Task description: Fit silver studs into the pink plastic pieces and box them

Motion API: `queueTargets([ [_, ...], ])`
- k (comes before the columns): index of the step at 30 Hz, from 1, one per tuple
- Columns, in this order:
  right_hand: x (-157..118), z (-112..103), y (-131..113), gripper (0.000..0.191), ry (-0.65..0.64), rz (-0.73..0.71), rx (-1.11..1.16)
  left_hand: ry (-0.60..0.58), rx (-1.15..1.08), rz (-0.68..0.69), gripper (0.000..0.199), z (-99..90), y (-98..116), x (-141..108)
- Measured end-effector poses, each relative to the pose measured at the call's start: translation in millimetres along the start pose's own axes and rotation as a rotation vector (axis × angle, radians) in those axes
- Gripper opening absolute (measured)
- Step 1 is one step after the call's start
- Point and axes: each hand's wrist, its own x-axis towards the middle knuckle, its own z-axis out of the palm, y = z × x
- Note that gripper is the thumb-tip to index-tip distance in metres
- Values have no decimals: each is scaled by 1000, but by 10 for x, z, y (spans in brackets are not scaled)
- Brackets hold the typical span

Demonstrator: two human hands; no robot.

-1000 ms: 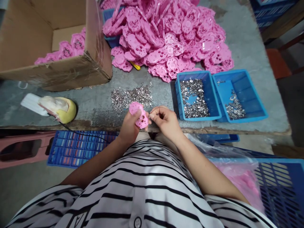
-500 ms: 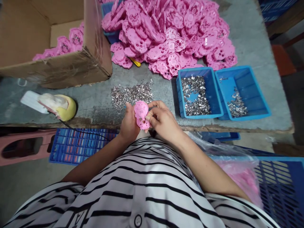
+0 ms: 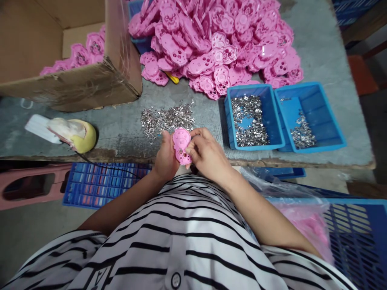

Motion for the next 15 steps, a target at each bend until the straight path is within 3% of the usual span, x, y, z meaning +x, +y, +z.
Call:
queueTargets([
  [4, -67, 90, 20, 8, 90, -11, -88, -64, -37, -59, 66, 33, 39, -15],
  [6, -52, 22, 69, 11, 128, 9, -102, -99, -38, -86, 67, 23, 44, -16],
  [9, 64, -283, 204, 10, 374, 89, -165, -170, -18, -103, 69, -14, 37, -12],
  [11, 174, -543, 314, 12, 530, 224, -351, -213, -6, -101, 70, -37, 31, -10],
  [13, 271, -750, 410, 21, 408, 424, -626, -223, -14, -104, 70, -51, 28, -11],
  [15, 328, -856, 472, 25, 100, 579, -849, -216, -27, -116, 71, -56, 28, -14],
])
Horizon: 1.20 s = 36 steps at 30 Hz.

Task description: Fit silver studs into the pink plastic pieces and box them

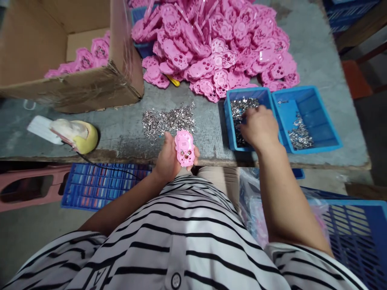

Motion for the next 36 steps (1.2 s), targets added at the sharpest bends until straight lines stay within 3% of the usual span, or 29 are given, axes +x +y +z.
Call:
queueTargets([
  [1, 24, 0, 15, 25, -107, -23, -100, 5, 0, -5, 71, -2, -1, -3],
  [3, 29, 22, 25, 23, -182, -55, -181, 11, 20, -5, 72, -9, -4, -9],
  [9, 23, 149, 141, 13, 20, 54, 33, 11, 130, 36, 71, -53, -15, -27],
  [14, 57, 217, 267, 6, 130, 49, 208, 11, 158, 42, 69, -50, -5, -37],
  [27, 57, 226, 309, 10, 155, 24, 377, 39, 143, 49, 63, -51, -8, -61],
  [33, 72, 223, 317, 6, 148, 88, 402, 47, 134, 47, 62, -54, -15, -51],
  [36, 76, 225, 327, 14, 167, 67, 441, 50, 144, 50, 63, -60, -18, -47],
])
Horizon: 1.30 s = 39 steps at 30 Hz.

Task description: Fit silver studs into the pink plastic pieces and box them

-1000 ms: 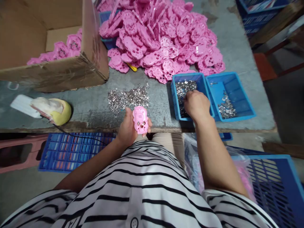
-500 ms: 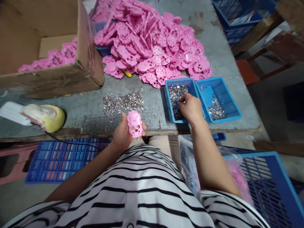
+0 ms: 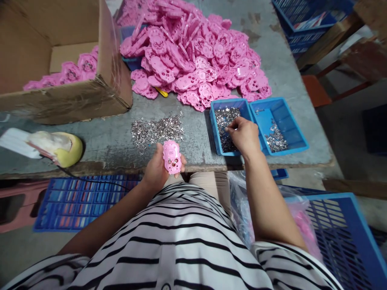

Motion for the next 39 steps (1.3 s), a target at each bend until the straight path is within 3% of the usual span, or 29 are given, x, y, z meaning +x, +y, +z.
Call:
queueTargets([
  [8, -28, -13, -64, 28, -6, 32, 138, 5, 19, -14, 63, 7, 0, 5],
  [13, -127, -147, -252, 24, -42, 77, 527, -5, 77, 44, 61, -18, -12, 1],
  [16, -308, -179, -480, 26, -180, 30, 766, -22, 127, 82, 57, 2, -3, -2],
  [20, -615, -25, -766, 32, -392, -2, 978, 4, 119, 90, 53, 74, -3, -7],
  [27, -896, 319, -890, 26, -395, 71, 1228, 117, 20, 171, 48, 164, -1, -37],
  [33, -941, 367, -890, 23, -499, 128, 1277, 164, -5, 168, 50, 177, 14, -33],
  [39, -889, 378, -846, 29, -459, 131, 1194, 252, 105, 239, 42, 165, 20, -22],
])
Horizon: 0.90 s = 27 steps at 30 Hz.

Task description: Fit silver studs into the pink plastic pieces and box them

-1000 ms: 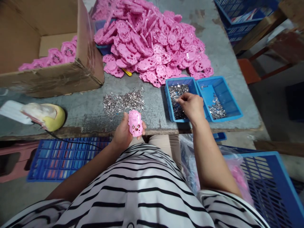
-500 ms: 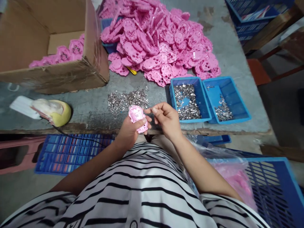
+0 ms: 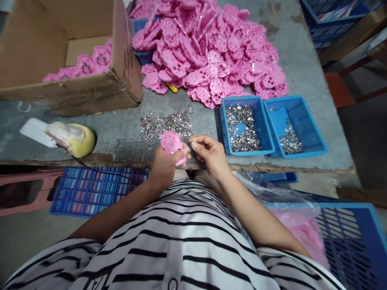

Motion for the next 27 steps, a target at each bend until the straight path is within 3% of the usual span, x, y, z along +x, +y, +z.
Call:
queueTargets([
  [7, 72, -75, -72, 25, -82, -176, -331, 41, 177, 55, 39, -29, -67, 6],
  [10, 45, -74, -81, 28, -39, -175, -311, -46, 65, 73, 42, -68, -85, 20],
  [13, -14, -40, -92, 30, -9, -154, -252, -138, -157, -8, 40, -82, -50, 21],
  [19, -86, 37, -97, 23, 36, -184, -358, -57, -327, -87, 38, -5, 51, -36],
  [27, -85, 72, -58, 20, 81, -136, -240, -107, -336, -58, 42, 15, 44, -61],
])
